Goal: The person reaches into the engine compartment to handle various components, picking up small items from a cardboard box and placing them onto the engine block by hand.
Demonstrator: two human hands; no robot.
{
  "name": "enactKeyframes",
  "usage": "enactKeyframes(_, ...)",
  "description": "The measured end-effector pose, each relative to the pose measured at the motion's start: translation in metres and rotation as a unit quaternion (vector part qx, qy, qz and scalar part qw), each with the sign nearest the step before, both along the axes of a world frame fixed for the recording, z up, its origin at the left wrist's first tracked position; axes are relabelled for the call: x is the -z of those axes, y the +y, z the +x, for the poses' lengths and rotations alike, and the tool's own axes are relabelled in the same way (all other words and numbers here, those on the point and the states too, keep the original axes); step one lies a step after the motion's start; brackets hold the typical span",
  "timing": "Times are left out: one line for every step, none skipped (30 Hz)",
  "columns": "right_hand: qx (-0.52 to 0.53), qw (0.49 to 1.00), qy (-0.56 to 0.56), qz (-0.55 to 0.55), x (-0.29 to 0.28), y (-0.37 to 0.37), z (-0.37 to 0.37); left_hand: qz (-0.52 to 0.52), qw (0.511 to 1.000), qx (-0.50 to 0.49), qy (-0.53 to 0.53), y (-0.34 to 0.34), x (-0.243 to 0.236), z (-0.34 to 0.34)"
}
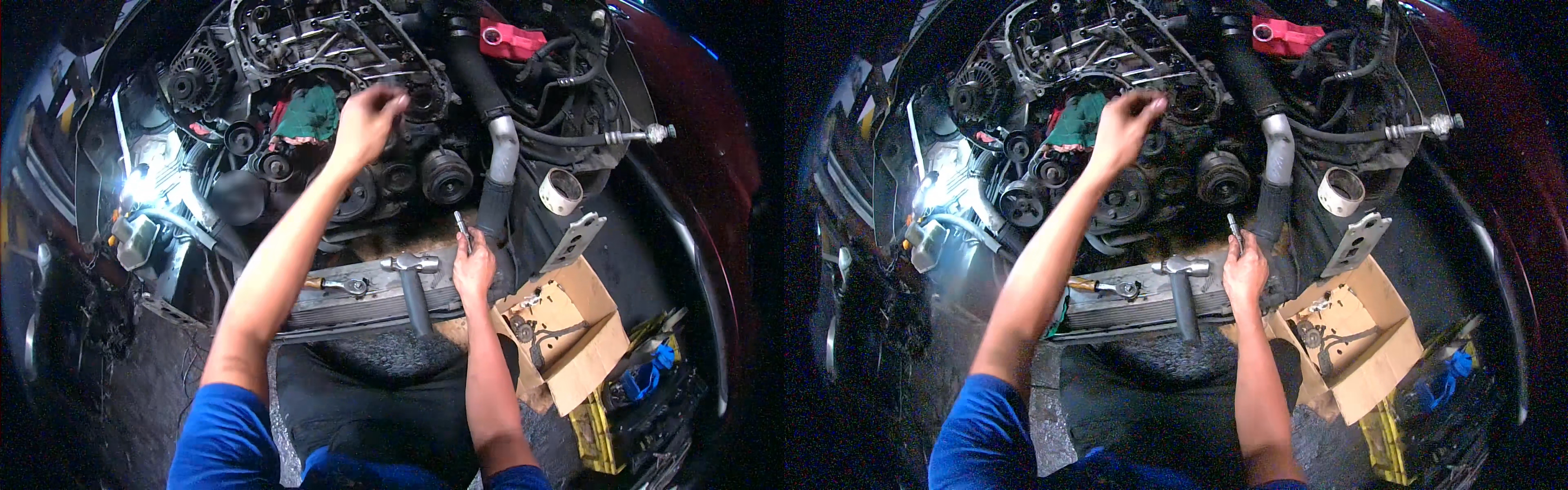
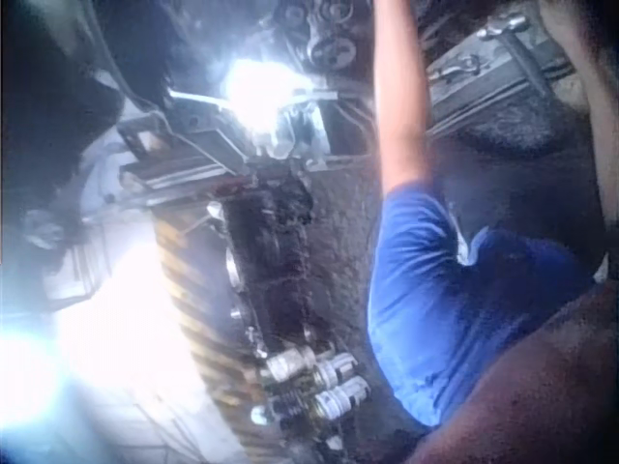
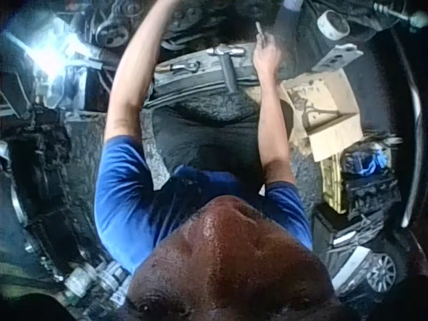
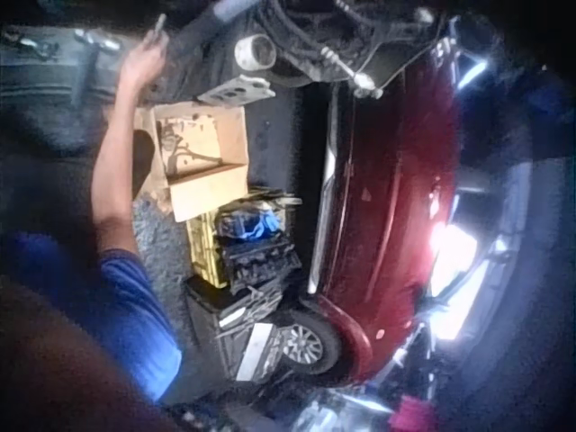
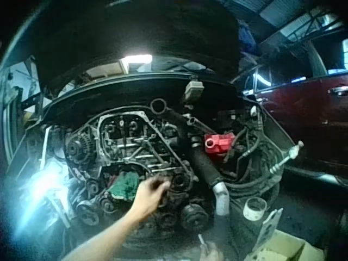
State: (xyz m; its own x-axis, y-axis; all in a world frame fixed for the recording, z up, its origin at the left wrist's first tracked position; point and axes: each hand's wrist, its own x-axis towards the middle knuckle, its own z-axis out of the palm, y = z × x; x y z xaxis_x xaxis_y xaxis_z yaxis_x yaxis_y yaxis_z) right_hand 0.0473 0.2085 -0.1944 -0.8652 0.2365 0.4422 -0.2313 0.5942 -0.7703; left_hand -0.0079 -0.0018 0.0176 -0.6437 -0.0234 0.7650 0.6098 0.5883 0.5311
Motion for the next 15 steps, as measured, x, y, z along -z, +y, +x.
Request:
enactKeyframes(-0.001,1.000,-0.001,-0.008,-0.001,0.004,-0.001,0.097,0.989,0.061,-0.097,0.006,0.012,0.023)
enactKeyframes(0.002,1.000,-0.002,-0.010,0.000,0.005,-0.002,0.191,0.955,0.115,-0.194,0.010,0.024,0.048)
enactKeyframes(-0.006,1.000,0.005,-0.007,0.000,0.003,-0.001,0.320,0.901,0.169,-0.238,0.010,0.042,0.070)
enactKeyframes(-0.017,1.000,0.012,-0.004,0.000,0.000,0.000,0.444,0.825,0.216,-0.276,0.007,0.062,0.086)
enactKeyframes(-0.019,0.999,0.028,-0.001,0.005,-0.005,0.000,0.501,0.773,0.263,-0.289,-0.003,0.086,0.095)
enactKeyframes(-0.044,0.997,0.043,-0.038,0.008,-0.004,-0.002,0.555,0.711,0.312,-0.299,-0.010,0.106,0.101)
enactKeyframes(-0.055,0.994,0.057,-0.078,0.006,-0.003,0.000,0.593,0.669,0.331,-0.302,-0.005,0.115,0.110)
enactKeyframes(-0.065,0.988,0.070,-0.120,0.003,-0.002,0.003,0.616,0.637,0.347,-0.307,-0.005,0.129,0.112)
enactKeyframes(-0.077,0.987,0.051,-0.131,0.000,0.002,0.003,0.619,0.637,0.342,-0.306,0.000,0.132,0.117)
enactKeyframes(-0.103,0.981,0.013,-0.166,-0.002,0.005,0.006,0.622,0.637,0.338,-0.306,0.003,0.135,0.124)
enactKeyframes(-0.139,0.968,0.018,-0.209,-0.002,0.004,0.011,0.623,0.638,0.328,-0.313,0.004,0.142,0.128)
enactKeyframes(-0.175,0.951,0.022,-0.254,-0.008,0.000,0.020,0.625,0.636,0.326,-0.315,0.005,0.145,0.133)
enactKeyframes(-0.202,0.947,0.019,-0.249,-0.023,-0.006,0.036,0.613,0.651,0.315,-0.317,0.008,0.148,0.138)
enactKeyframes(-0.227,0.942,0.014,-0.245,-0.044,-0.013,0.056,0.601,0.665,0.304,-0.321,0.011,0.150,0.143)
enactKeyframes(-0.257,0.940,0.010,-0.222,-0.064,-0.016,0.076,0.587,0.683,0.288,-0.326,0.020,0.145,0.149)
